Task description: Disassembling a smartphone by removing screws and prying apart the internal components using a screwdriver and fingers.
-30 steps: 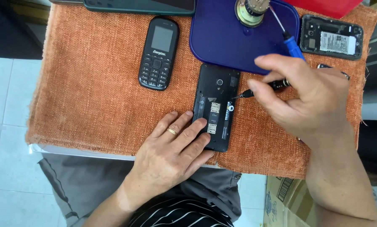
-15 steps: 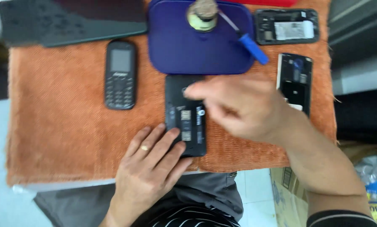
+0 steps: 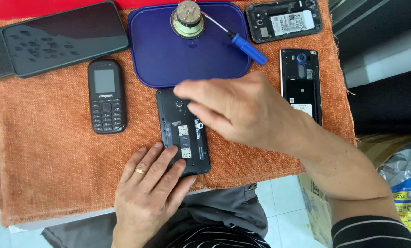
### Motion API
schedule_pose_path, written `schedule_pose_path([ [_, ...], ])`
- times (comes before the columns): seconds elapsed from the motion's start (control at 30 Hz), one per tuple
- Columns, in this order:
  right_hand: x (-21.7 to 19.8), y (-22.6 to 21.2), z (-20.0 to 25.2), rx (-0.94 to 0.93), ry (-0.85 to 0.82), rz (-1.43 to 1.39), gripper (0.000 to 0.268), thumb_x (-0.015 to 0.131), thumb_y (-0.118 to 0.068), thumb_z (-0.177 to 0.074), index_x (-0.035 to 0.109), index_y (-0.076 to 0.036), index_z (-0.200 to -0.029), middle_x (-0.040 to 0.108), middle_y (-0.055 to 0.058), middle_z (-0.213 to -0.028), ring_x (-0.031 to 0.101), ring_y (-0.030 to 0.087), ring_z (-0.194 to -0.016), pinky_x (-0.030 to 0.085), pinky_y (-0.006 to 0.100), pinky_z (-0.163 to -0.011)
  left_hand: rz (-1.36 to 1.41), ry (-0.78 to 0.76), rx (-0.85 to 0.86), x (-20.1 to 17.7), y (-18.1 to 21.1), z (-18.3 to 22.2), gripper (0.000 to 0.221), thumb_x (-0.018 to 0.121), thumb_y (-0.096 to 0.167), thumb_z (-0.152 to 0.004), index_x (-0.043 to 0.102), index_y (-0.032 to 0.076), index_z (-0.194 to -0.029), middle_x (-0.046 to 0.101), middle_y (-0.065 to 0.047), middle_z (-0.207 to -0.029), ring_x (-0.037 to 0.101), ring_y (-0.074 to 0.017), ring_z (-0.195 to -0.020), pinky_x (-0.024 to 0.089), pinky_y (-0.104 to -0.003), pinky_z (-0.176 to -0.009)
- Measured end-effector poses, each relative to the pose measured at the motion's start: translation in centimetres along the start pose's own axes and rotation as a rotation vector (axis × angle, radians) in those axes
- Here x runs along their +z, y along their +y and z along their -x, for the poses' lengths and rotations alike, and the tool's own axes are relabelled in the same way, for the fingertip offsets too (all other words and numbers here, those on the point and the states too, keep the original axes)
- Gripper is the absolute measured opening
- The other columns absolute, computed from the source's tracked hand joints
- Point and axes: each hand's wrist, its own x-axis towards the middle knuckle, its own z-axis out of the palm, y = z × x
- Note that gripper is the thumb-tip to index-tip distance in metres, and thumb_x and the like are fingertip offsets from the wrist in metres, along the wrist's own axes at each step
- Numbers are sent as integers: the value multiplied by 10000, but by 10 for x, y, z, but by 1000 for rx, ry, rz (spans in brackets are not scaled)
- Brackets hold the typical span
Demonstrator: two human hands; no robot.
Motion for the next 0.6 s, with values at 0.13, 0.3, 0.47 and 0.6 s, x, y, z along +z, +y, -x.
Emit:
schedule_pose_path([
  [0.13, -7, 1, 4, 37, -114, -103, 422, 652, 174, -1024, 556, 28, -1409, 662, 48, -875, 513, 125, -614, 455, 255, -555, 30, -3, -13, -5, 3, -7, 293, 868, 296, -904, 721, 68, -1014, 704, -132, -1211, 711, -331, -1094, 561, -504, -993],
  [0.3, -13, -5, 1, 11, -163, 18, 354, 710, 111, -1022, 606, 73, -1358, 737, 220, -1270, 776, 269, -966, 665, 283, -813, 63, -19, -41, -11, 4, -9, 252, 834, 265, -945, 727, 54, -1030, 701, -132, -1198, 691, -348, -1116, 543, -510, -1004],
  [0.47, -13, -1, 8, 133, -144, 44, 342, 723, 95, -1120, 606, 42, -1437, 774, 108, -1141, 643, 207, -750, 553, 354, -698, 47, -41, -21, -10, 2, -3, 283, 877, 292, -942, 749, 61, -1043, 706, -143, -1246, 674, -355, -1206, 539, -491, -1035],
  [0.6, -14, -1, 9, 63, -195, -10, 376, 725, 156, -1061, 602, 91, -1411, 767, 209, -1177, 671, 221, -873, 565, 319, -772, 50, -102, -23, -10, -1, -3, 283, 863, 324, -966, 770, 117, -1136, 640, -82, -1390, 640, -319, -1285, 498, -500, -1097],
])
